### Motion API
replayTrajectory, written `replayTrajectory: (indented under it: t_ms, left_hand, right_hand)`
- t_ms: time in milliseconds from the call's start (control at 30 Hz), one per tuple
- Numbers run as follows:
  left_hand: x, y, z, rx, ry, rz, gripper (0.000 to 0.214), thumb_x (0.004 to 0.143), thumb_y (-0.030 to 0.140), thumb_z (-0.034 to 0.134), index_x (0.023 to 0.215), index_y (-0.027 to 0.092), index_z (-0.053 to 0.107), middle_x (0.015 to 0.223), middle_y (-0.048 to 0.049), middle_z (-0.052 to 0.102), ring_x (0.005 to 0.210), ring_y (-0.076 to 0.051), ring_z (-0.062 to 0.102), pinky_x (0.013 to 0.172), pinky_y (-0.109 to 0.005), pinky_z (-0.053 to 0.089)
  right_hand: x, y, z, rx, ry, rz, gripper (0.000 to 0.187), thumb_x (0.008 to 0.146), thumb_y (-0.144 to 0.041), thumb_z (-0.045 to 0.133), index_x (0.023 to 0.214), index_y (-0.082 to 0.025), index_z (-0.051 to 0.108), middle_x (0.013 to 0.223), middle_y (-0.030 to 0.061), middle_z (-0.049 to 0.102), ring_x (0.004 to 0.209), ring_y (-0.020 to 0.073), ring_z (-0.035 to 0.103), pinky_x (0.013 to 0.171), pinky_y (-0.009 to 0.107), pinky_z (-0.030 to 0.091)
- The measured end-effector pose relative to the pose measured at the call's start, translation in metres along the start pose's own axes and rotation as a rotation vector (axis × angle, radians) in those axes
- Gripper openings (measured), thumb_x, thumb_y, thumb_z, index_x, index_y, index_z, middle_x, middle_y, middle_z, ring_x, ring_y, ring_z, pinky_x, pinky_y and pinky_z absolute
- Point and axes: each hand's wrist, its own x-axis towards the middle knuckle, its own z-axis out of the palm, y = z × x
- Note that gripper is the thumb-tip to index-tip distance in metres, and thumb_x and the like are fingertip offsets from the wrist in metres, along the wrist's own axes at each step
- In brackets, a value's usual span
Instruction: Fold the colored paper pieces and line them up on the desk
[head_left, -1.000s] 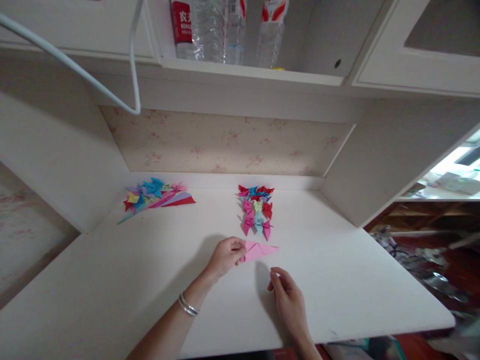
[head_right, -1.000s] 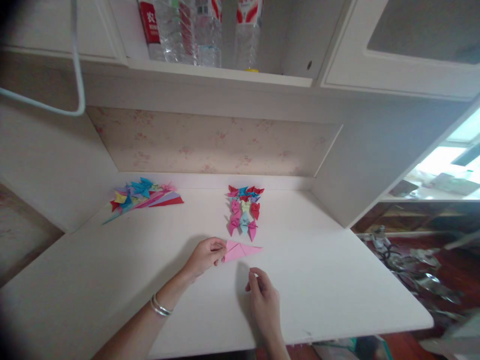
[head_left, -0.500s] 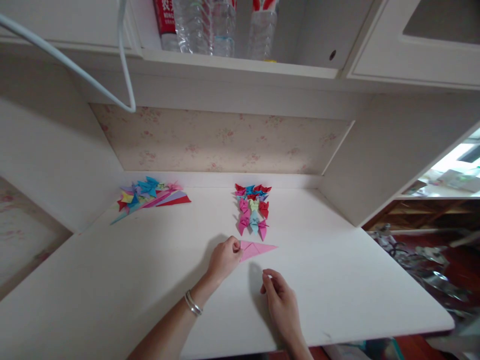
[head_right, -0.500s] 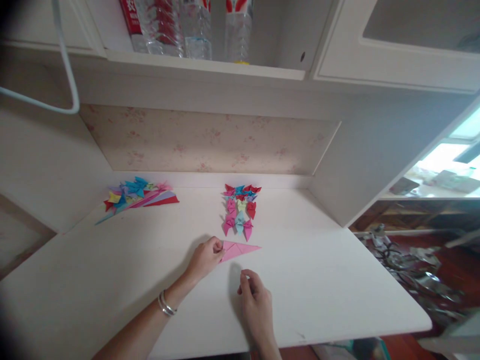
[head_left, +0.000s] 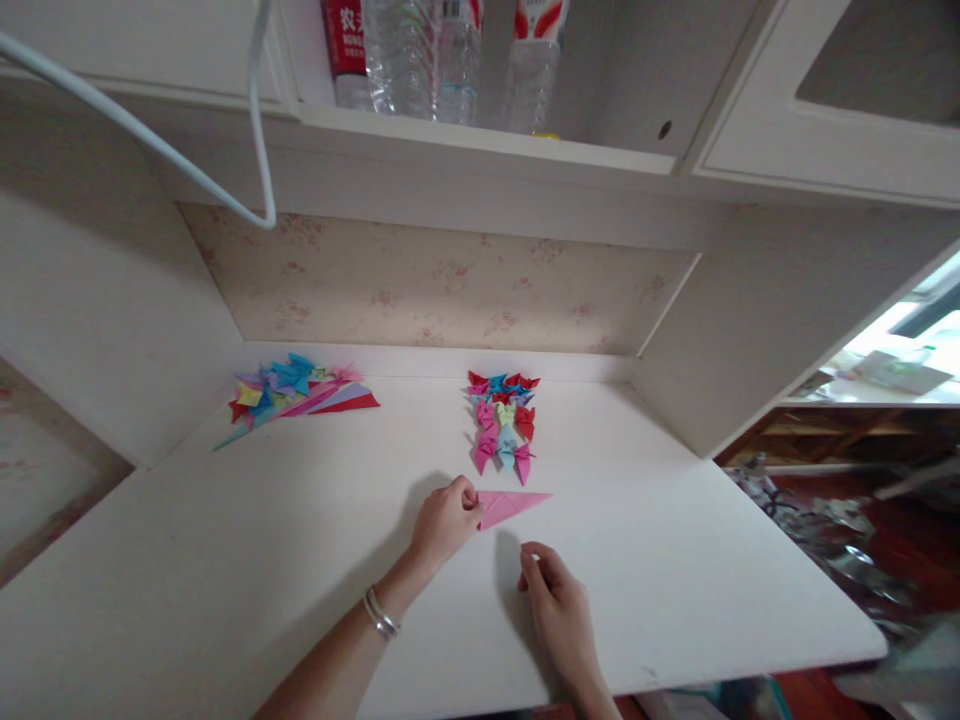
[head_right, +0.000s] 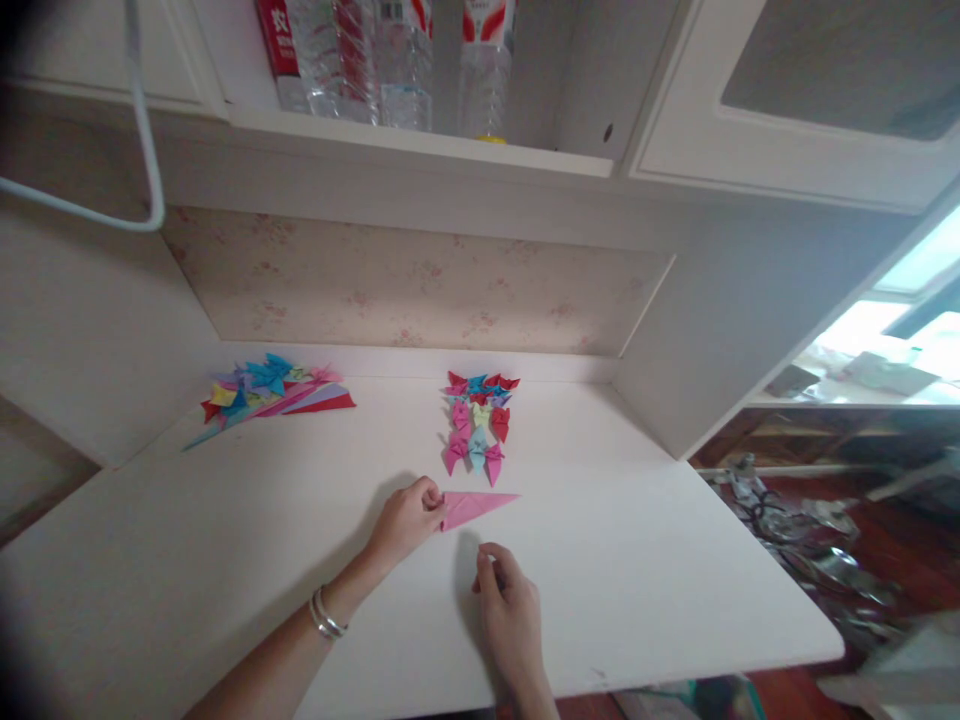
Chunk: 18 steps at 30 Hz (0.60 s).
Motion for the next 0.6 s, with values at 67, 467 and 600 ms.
replayTrajectory:
  t_ms: [67, 467, 600]
  left_hand:
    - [0.001, -0.004, -0.01, 0.012, 0.017, -0.003, 0.003, 0.078, 0.023, 0.058, 0.076, 0.021, 0.059, 0.069, 0.0002, 0.066, 0.064, -0.014, 0.06, 0.057, -0.022, 0.03]
    - [-0.004, -0.094, -0.111, -0.06, 0.188, -0.155, 0.012, 0.08, 0.03, 0.057, 0.072, 0.021, 0.054, 0.056, 0.0058, 0.051, 0.053, -0.011, 0.048, 0.056, -0.021, 0.027]
    - [-0.014, -0.123, -0.13, -0.11, 0.218, -0.195, 0.014, 0.078, 0.032, 0.056, 0.072, 0.021, 0.053, 0.052, 0.0071, 0.045, 0.05, -0.011, 0.043, 0.054, -0.022, 0.026]
  right_hand:
    - [0.0, 0.0, 0.0, -0.014, -0.002, -0.003, 0.045, 0.087, -0.057, 0.042, 0.099, -0.02, 0.065, 0.063, -0.0011, 0.061, 0.057, 0.0163, 0.054, 0.056, 0.025, 0.038]
    - [-0.003, 0.003, 0.013, -0.195, -0.046, -0.052, 0.042, 0.086, -0.057, 0.044, 0.099, -0.025, 0.067, 0.063, 0.0017, 0.065, 0.061, 0.021, 0.061, 0.06, 0.028, 0.041]
    - [-0.006, -0.008, 0.034, -0.213, -0.153, -0.13, 0.039, 0.085, -0.056, 0.046, 0.095, -0.025, 0.068, 0.061, 0.002, 0.065, 0.058, 0.021, 0.061, 0.059, 0.028, 0.043]
